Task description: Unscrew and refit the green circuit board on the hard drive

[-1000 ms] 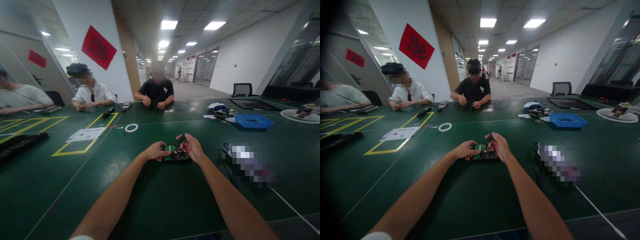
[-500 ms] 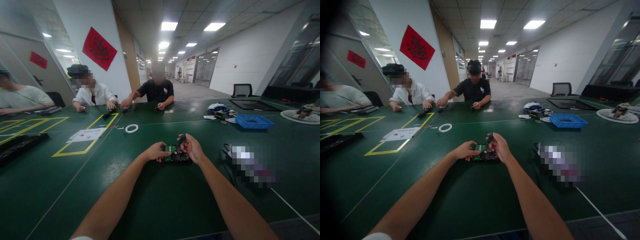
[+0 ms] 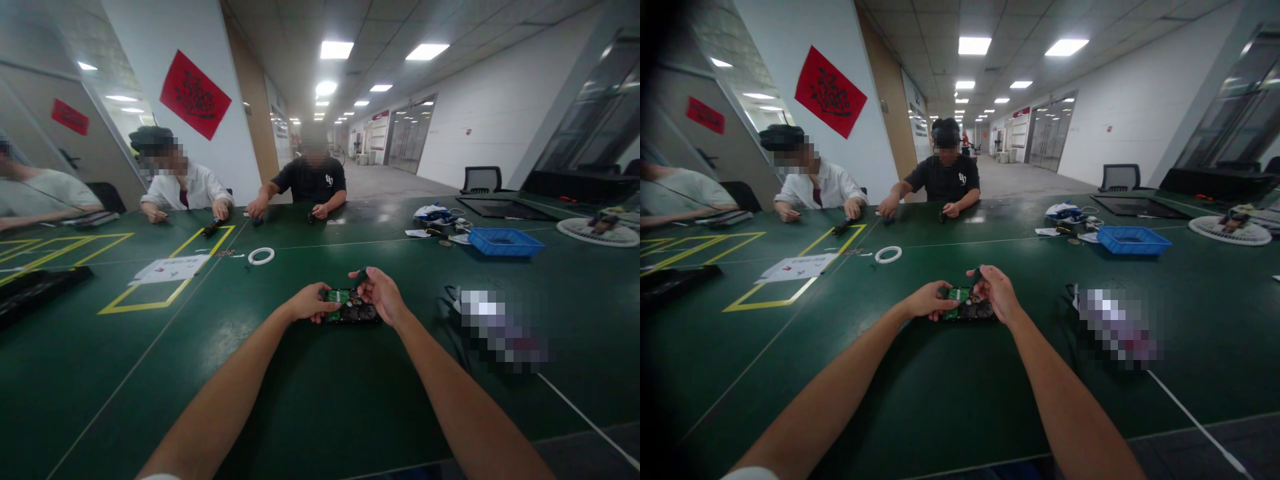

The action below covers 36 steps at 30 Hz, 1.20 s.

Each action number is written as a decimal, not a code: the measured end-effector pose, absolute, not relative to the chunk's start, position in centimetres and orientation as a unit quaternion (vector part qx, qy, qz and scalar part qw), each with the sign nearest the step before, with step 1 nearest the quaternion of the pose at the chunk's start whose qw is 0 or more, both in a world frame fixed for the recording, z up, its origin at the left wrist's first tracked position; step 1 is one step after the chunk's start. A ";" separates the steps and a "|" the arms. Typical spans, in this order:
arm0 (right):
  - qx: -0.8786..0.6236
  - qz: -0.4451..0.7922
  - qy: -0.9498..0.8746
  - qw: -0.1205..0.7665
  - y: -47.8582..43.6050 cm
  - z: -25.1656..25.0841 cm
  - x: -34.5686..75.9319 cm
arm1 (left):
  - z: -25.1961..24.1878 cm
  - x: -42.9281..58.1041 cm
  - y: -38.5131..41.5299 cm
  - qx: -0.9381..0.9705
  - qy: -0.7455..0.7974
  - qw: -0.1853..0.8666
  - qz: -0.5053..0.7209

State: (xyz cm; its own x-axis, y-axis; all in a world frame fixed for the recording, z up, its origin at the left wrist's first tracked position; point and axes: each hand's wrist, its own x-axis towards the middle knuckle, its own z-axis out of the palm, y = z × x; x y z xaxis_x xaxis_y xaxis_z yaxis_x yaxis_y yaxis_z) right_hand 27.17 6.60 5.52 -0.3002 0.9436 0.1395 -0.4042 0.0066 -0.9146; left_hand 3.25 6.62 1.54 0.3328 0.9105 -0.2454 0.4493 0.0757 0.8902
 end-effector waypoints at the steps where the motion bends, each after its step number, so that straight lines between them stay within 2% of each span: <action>1: -0.280 0.648 -0.479 0.522 6.6 5.5 27.2 | 1.6 3.3 6.6 0.641 0.531 0.506 0.227; 36: -0.286 0.650 -0.479 0.517 6.7 5.5 27.3 | 1.2 3.0 6.8 0.659 0.523 0.493 0.222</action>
